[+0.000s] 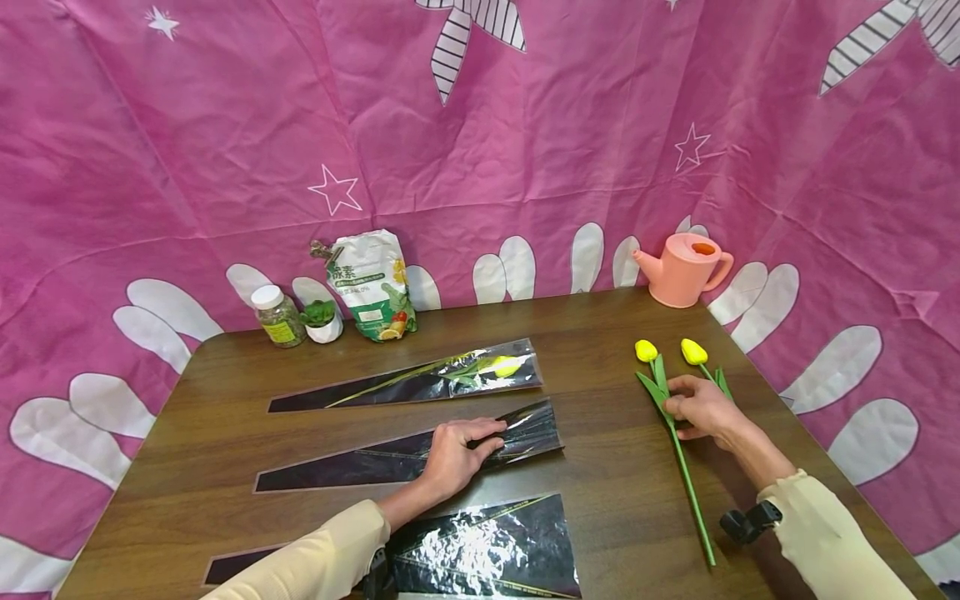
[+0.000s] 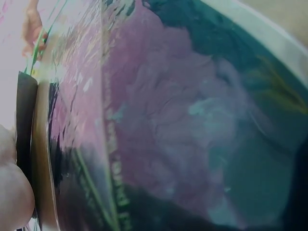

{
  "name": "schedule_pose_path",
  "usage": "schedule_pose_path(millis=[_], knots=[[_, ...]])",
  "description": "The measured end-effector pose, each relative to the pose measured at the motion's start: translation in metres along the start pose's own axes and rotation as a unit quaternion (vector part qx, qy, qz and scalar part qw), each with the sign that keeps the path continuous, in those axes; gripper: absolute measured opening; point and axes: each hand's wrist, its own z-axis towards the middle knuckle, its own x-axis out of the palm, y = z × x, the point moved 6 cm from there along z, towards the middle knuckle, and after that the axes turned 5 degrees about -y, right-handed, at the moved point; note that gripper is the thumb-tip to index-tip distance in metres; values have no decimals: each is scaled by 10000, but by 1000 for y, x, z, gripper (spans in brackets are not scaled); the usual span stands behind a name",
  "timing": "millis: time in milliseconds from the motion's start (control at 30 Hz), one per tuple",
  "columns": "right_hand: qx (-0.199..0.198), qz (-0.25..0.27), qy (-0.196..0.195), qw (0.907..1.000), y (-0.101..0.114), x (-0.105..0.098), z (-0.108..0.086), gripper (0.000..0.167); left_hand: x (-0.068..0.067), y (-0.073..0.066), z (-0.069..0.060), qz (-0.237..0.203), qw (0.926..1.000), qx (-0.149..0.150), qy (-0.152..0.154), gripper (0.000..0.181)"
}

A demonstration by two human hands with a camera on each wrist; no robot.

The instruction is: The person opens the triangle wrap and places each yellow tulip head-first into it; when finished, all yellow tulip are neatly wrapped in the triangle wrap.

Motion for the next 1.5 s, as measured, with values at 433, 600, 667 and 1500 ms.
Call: schedule_pose_path(millis=[433,600,667,1500], knots=[[-184,999,434,9939,-3,3,2,53,0,0,0,-45,9999,-119,-32,24],[-364,1396,607,9877,0,4,1,53,0,1,0,-66,9999,-154,-21,24],[-428,1561,628,9848,2,4,0,54,0,1,-1,-61,9999,-151,-25,24],[-1402,4942,-1307,8480,34,-19,3,24,-2,1,-1,-192,9997,-91,-151,21]])
